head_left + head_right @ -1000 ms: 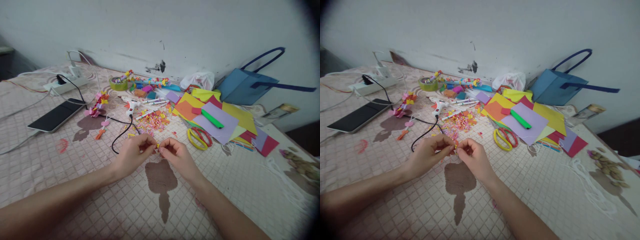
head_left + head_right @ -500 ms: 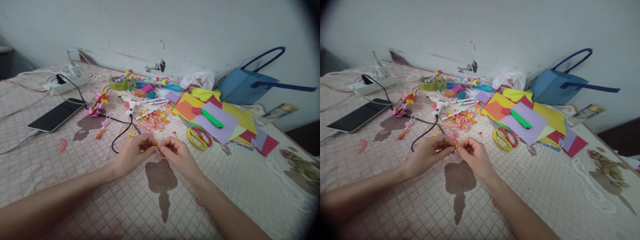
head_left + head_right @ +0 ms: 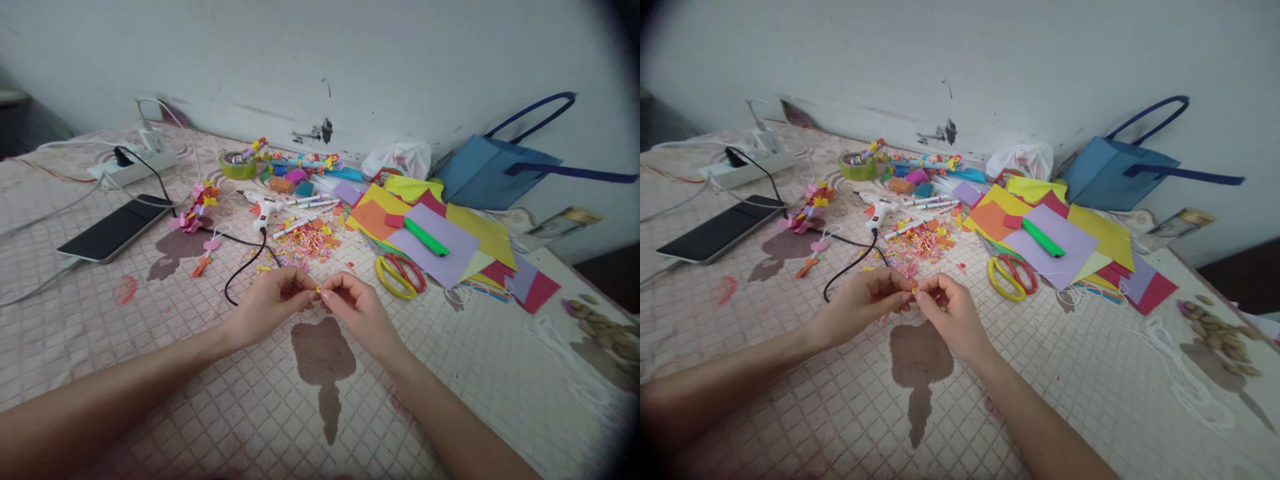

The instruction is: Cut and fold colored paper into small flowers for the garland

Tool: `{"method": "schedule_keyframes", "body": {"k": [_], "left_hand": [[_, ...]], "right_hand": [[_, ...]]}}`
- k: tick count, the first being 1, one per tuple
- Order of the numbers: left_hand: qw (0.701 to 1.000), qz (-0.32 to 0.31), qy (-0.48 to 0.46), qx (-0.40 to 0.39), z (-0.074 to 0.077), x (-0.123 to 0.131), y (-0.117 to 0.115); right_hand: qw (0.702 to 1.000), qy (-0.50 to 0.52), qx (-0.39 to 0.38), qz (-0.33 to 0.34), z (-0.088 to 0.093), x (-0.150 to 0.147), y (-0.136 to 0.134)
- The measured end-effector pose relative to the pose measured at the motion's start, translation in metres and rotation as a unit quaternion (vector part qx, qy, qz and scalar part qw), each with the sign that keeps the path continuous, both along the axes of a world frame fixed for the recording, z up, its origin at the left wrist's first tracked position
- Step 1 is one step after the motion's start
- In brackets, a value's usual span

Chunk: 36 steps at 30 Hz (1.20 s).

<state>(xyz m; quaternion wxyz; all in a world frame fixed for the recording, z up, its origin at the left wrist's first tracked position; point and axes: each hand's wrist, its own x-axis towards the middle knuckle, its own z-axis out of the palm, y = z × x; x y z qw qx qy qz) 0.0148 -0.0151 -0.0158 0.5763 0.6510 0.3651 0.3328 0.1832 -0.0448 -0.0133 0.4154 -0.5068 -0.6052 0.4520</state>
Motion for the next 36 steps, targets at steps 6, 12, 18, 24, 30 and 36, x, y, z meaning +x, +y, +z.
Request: {"method": "schedule_keyframes", "body": {"k": [6,12,18,24,30,36], "left_hand": [[1.0,0.006,-0.017,-0.012,-0.0004,0.0001,0.0004],[0.999,0.009,0.018,0.026,-0.0002,-0.0003,0.0],[0.994,0.021,0.069,0.082,0.0035,-0.0013,-0.0014],[0.99,0.034,0.085,0.104,0.0006,-0.0018,-0.0021],[0.988,0.043,0.095,0.117,0.0035,-0.0006,-0.0032],[0.995,0.02,0.066,0.079,0.0022,-0.0003,-0.0027]], "right_hand": [[1.0,0.007,0.022,-0.001,-0.0003,0.0005,0.0003],[1.0,0.009,0.019,-0.004,-0.0016,0.0002,0.0008],[1.0,0.001,0.015,-0.006,-0.0012,-0.0003,-0.0001],[0.999,-0.001,0.032,-0.015,-0.0037,-0.0012,-0.0001],[0.999,-0.005,0.038,-0.02,-0.0045,-0.002,-0.0009],[0.999,0.014,0.036,-0.02,-0.0062,-0.0021,-0.0007]]}}
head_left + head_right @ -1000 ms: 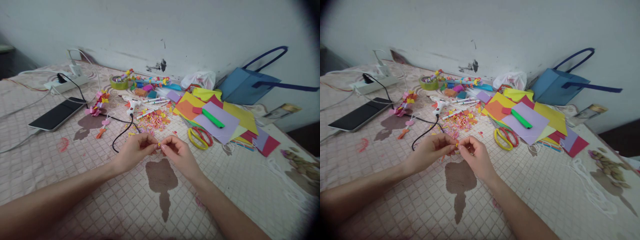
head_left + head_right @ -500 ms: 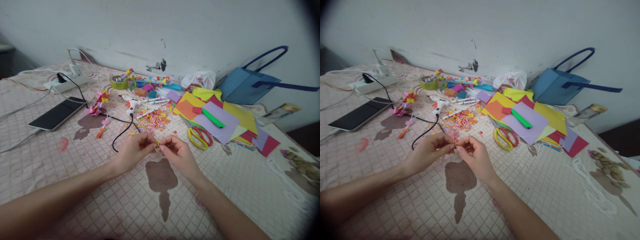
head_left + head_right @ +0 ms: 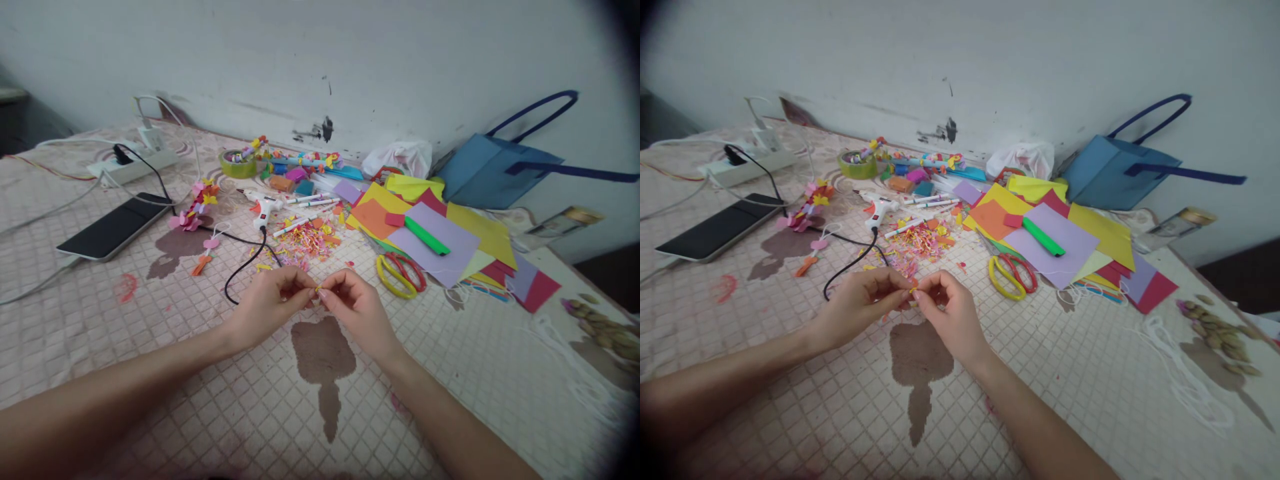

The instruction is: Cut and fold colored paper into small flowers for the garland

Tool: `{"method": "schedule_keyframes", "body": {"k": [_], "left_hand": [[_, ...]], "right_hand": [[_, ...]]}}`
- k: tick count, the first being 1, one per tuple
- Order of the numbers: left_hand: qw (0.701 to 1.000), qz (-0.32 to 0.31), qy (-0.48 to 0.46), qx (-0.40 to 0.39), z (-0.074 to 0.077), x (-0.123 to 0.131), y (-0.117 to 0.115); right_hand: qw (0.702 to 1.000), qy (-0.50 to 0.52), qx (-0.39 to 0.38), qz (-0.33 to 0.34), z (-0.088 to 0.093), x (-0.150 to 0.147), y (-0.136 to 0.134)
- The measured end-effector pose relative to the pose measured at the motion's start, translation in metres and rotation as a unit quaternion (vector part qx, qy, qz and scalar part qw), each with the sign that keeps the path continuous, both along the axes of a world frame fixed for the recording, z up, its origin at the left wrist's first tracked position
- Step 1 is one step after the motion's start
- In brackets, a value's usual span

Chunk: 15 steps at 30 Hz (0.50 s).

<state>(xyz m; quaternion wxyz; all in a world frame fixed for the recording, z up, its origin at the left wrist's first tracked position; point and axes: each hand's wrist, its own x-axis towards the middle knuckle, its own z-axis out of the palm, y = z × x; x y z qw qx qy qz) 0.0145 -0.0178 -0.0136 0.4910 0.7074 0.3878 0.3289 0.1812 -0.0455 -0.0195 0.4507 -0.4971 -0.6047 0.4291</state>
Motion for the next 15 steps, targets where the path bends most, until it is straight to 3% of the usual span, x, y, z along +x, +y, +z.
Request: {"method": "schedule_keyframes", "body": {"k": [4,15], "left_hand": [[0.998,-0.031,-0.038,-0.026,-0.003,-0.0004,0.0001],[0.985,-0.042,-0.1,-0.136,-0.0039,-0.0013,0.0059]], "right_hand": [[1.0,0.004,0.005,-0.009,-0.0012,0.001,0.0015],[1.0,0.011,-0.017,0.008,0.0033,0.0024,0.0017]]}}
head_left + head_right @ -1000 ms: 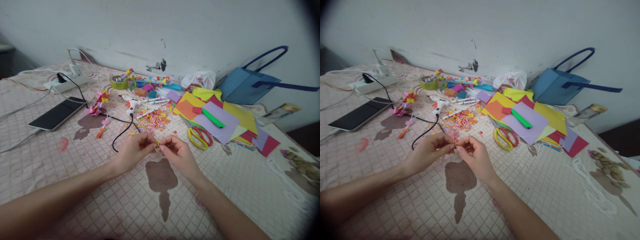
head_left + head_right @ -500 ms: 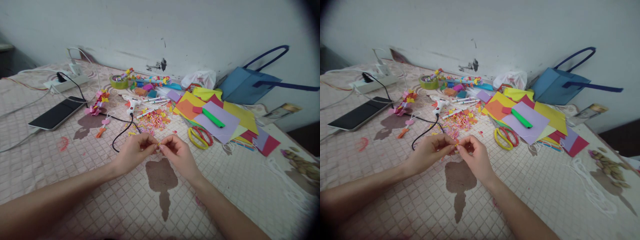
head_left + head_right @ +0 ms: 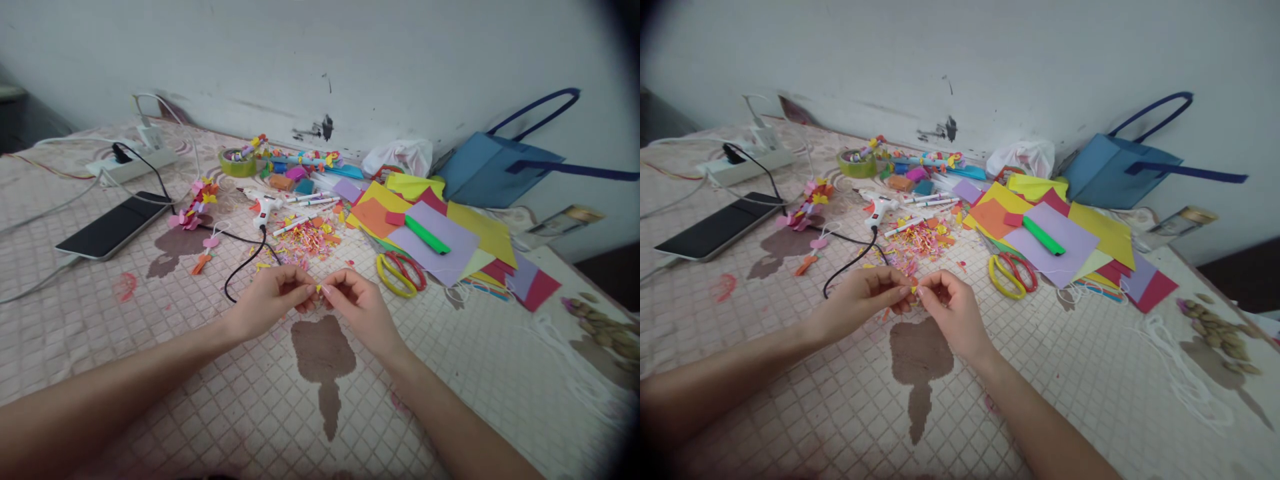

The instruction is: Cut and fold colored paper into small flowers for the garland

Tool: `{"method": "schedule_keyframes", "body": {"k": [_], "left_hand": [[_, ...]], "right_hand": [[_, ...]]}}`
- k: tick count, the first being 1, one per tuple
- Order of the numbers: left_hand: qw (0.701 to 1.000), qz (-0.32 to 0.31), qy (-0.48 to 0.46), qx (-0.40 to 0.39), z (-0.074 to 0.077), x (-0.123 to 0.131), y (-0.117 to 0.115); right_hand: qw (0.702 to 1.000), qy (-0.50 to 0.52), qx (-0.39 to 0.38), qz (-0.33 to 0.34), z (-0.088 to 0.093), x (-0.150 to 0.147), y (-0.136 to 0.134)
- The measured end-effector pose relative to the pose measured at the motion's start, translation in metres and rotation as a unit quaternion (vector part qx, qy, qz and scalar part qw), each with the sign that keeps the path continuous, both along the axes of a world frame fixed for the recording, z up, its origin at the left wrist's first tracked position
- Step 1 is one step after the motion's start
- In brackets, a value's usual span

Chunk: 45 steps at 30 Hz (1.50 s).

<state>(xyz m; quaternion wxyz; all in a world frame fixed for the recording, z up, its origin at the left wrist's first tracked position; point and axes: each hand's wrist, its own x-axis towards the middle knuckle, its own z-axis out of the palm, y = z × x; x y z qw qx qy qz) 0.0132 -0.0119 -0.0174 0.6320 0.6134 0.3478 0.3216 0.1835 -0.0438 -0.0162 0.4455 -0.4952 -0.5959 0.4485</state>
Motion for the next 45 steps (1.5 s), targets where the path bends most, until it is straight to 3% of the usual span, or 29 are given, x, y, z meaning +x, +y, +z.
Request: {"method": "schedule_keyframes", "body": {"k": [13,22,39,45], "left_hand": [[0.996,0.0,-0.024,-0.092,-0.0016,0.0004,0.003],[0.993,-0.017,-0.049,-0.105,-0.0015,0.001,0.0019],[0.995,-0.023,-0.046,-0.089,-0.0012,0.0009,0.002],[0.999,-0.018,-0.024,-0.014,-0.0036,0.0012,0.0014]], "right_hand": [[0.999,0.037,-0.039,0.011,-0.0013,0.0007,0.002],[0.996,0.059,-0.058,0.028,-0.0048,0.002,0.0022],[0.996,0.048,-0.057,0.044,-0.0026,0.0016,0.0016],[1.0,-0.027,-0.006,0.012,-0.0028,-0.0016,-0.0008]]}}
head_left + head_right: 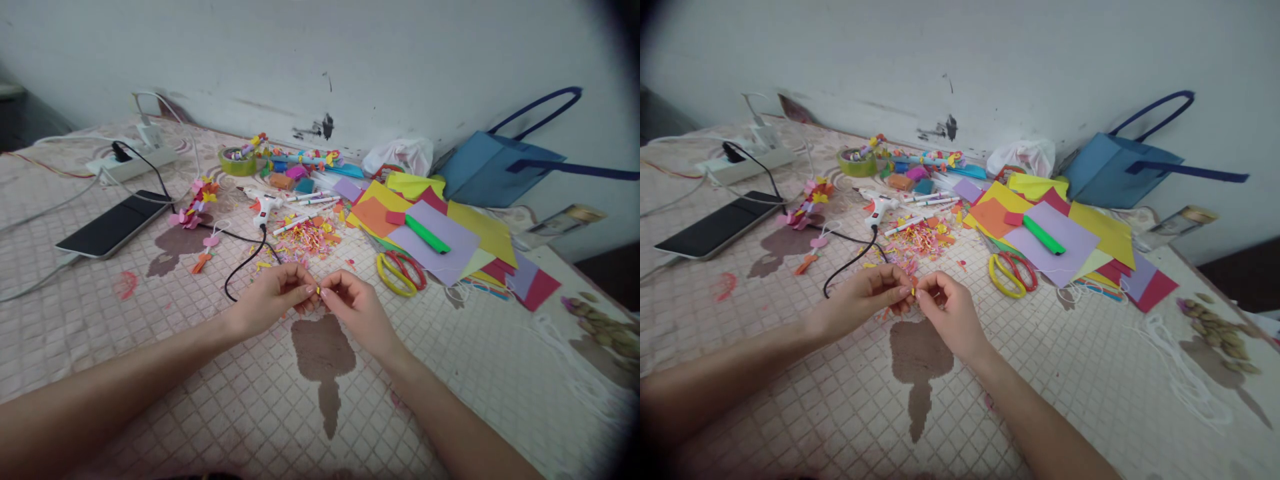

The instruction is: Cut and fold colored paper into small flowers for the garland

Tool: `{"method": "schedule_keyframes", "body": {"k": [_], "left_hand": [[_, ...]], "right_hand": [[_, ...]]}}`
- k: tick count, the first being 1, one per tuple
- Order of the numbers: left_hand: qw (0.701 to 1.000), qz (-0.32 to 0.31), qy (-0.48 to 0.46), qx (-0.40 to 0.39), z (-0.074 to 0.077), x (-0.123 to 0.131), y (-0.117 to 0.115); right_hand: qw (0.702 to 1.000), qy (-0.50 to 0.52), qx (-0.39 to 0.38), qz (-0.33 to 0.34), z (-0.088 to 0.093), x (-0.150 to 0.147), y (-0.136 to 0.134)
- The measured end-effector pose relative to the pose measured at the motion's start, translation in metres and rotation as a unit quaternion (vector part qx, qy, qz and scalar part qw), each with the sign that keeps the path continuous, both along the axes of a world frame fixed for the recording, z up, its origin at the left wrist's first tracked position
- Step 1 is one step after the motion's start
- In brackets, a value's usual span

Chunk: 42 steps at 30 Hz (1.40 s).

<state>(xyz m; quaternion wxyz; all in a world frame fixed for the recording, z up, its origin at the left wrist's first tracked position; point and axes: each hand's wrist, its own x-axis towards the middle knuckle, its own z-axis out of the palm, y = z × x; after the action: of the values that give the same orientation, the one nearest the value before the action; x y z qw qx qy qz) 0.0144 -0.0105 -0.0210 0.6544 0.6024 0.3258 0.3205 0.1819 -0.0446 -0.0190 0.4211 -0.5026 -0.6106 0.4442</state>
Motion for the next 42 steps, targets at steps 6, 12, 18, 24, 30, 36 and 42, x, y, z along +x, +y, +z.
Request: {"method": "schedule_keyframes", "body": {"k": [6,12,18,24,30,36,42], "left_hand": [[0.996,0.045,0.03,0.064,-0.001,-0.002,-0.001],[0.996,0.062,0.013,0.069,0.003,0.0,-0.002],[0.994,0.072,0.018,0.083,0.001,0.001,-0.006],[0.991,0.079,0.033,0.1,0.0,0.002,-0.009],[0.99,0.09,0.037,0.098,0.0,0.002,-0.01],[0.992,0.098,0.016,0.076,0.003,0.005,-0.01],[0.994,0.091,0.018,0.059,0.004,0.004,-0.009]], "right_hand": [[1.0,-0.012,0.006,-0.001,-0.001,0.001,0.0],[0.999,0.031,0.01,-0.01,-0.002,-0.001,0.0],[0.998,0.051,0.029,-0.032,-0.006,-0.006,-0.003],[0.997,0.041,0.044,-0.039,-0.006,-0.007,-0.004],[0.997,0.031,0.055,-0.042,-0.006,-0.008,-0.004],[0.997,0.037,0.051,-0.04,-0.007,-0.009,-0.004],[0.996,0.039,0.055,-0.053,-0.008,-0.008,-0.004]]}}
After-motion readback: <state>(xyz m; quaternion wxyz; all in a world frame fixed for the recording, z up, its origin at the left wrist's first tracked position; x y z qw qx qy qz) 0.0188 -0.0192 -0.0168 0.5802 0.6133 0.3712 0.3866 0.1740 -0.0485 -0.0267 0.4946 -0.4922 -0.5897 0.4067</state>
